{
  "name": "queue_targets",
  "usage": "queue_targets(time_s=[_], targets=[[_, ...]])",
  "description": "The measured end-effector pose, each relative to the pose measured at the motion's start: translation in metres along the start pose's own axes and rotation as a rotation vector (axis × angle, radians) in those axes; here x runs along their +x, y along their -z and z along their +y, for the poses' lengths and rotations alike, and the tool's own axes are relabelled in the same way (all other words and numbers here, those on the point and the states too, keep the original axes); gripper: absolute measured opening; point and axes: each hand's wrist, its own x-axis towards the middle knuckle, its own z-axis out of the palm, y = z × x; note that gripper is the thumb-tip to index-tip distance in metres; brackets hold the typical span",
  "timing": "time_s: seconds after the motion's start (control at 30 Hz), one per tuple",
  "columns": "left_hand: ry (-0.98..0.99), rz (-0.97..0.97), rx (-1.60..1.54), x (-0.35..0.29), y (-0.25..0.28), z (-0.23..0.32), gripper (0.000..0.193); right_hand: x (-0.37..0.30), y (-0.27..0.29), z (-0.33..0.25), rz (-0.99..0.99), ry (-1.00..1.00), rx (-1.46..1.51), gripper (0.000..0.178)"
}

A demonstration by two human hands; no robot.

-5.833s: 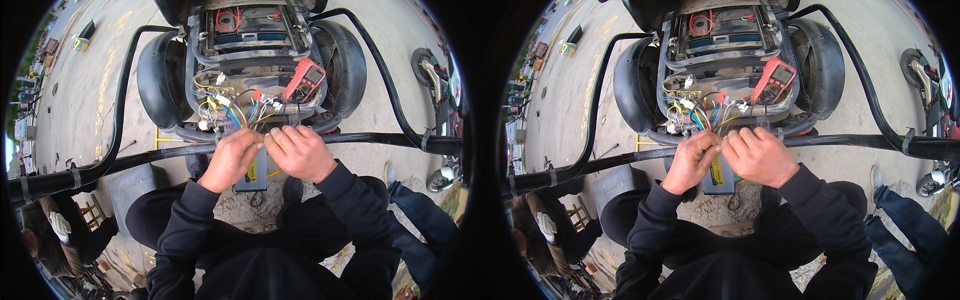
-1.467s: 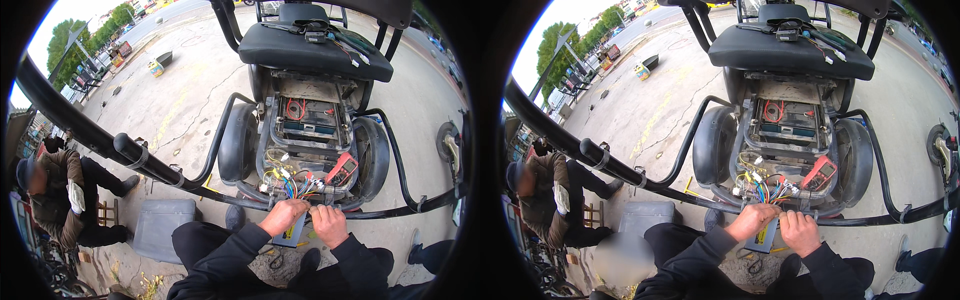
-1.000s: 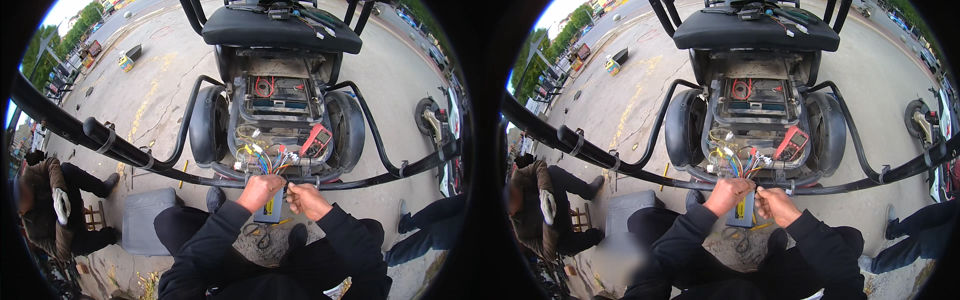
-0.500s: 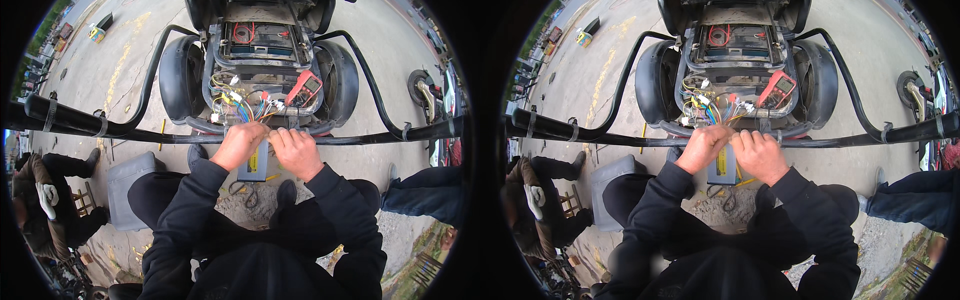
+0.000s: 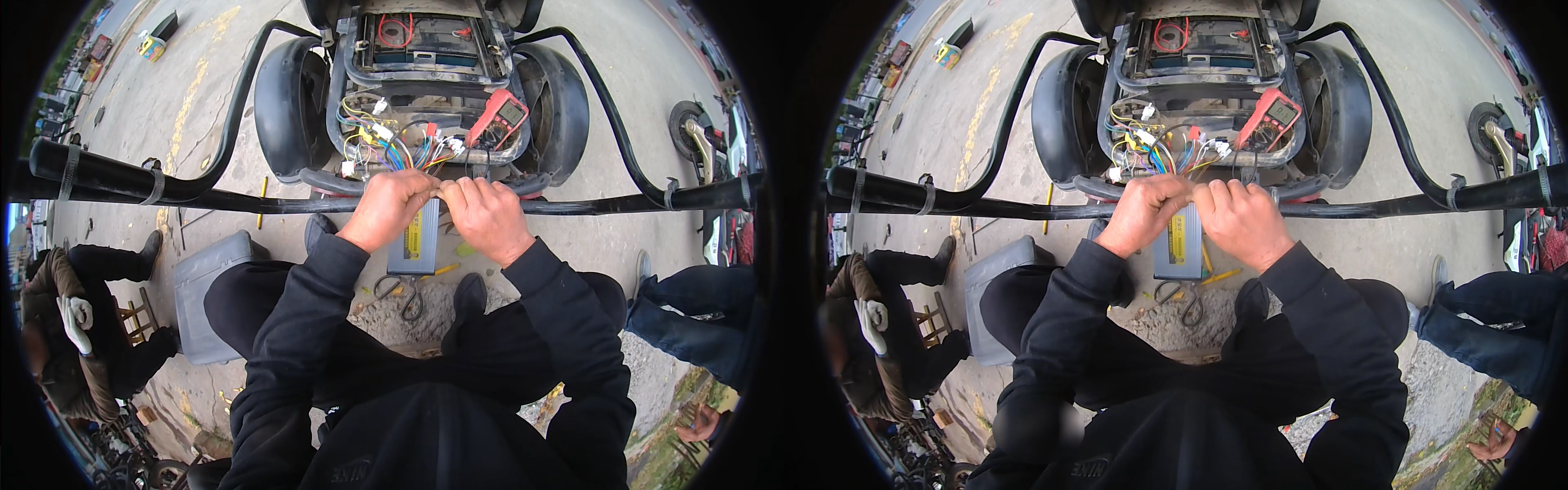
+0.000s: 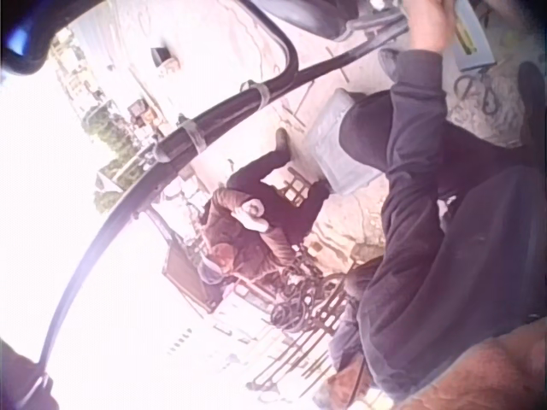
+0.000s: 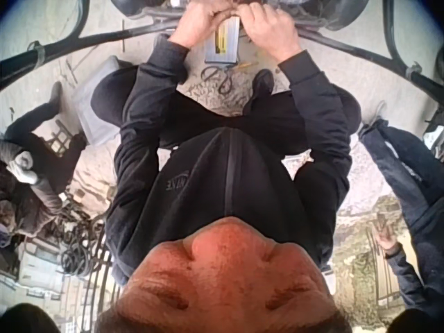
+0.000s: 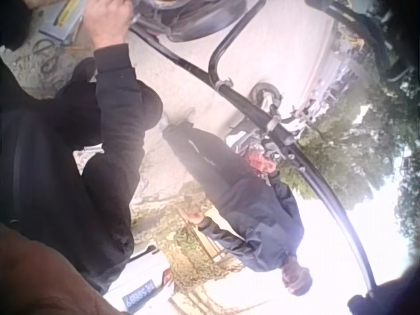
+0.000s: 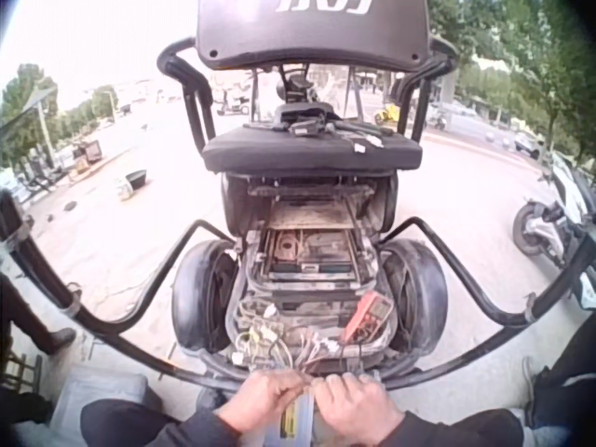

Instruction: The person sits on the ground and works on the exposed wiring of a mobility scooter. They use shears to cut wires, strip insulation, and connect wires to a silver control box and other connectors.

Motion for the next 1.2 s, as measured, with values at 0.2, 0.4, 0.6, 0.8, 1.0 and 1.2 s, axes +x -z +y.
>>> queue_targets(time_s=[0.2,0.4,0.6,0.8,1.0,1.2], targets=[[-0.046,0.084,0.063,-0.002,-0.004,-0.004,0.01,-0.002,-0.004,-0.012,-0.115,-0.351,0.422,0.017],[-0.022,0.041,0.033,-0.004,-0.004,-0.005,0.01,0.002,0.015,-0.001,-0.576,-0.942,1.268,0.032],[-0.066,0.038,0.078,-0.003,0.0,-0.005,0.011,0.003,0.021,-0.008,-0.215,-0.193,0.238,0.044],[-0.089,0.013,0.083,-0.004,-0.002,-0.003,0.012,-0.001,0.006,-0.003,-0.034,0.063,-0.065,0.017],[-0.059,0.07,0.052,-0.003,0.0,-0.004,0.009,0.0,-0.004,-0.011,-0.132,-0.29,0.303,0.023],[-0.002,0.054,0.023,-0.003,-0.001,-0.003,0.01,0.006,0.012,0.004,-0.574,-0.937,1.226,0.036]])
